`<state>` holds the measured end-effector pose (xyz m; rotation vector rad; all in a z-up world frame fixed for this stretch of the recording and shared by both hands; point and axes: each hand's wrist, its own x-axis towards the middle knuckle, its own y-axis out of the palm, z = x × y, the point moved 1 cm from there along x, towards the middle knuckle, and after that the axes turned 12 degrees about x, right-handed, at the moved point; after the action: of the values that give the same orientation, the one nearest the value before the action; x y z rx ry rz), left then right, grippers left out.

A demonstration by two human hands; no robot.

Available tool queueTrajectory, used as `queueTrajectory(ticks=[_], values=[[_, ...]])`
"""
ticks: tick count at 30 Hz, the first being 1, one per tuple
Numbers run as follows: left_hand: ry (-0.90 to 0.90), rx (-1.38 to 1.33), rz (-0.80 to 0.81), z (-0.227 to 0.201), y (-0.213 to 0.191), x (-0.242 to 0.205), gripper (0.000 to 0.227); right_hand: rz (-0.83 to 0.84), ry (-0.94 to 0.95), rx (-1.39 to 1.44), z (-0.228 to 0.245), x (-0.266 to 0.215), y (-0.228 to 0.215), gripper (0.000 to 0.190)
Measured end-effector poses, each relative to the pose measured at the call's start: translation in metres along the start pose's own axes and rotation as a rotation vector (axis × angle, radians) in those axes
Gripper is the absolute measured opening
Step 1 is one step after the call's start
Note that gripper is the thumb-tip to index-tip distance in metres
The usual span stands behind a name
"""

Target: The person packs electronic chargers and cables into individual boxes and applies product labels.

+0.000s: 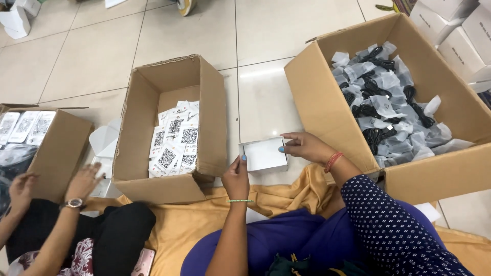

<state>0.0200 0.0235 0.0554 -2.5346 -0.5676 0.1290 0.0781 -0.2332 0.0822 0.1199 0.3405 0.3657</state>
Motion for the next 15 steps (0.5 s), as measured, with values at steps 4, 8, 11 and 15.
queueTrajectory(ticks=[4,8,11,15], values=[[0.052,-0.01,-0.013,-0.008,-0.004,-0.003,0.044,-0.095,0.0,0.004,-0.001,0.003,-0.002,0.06],[0.008,-0.002,0.029,-0.01,-0.006,-0.003,0.044,-0.189,0.066,-0.109,0.018,-0.006,0.008,0.06],[0.017,0.003,0.032,-0.01,-0.006,-0.002,0.044,-0.202,0.065,-0.213,0.027,-0.011,0.013,0.061],[0.036,0.021,0.027,-0.019,-0.011,-0.006,0.043,-0.188,0.051,-0.258,0.028,-0.01,0.013,0.062]])
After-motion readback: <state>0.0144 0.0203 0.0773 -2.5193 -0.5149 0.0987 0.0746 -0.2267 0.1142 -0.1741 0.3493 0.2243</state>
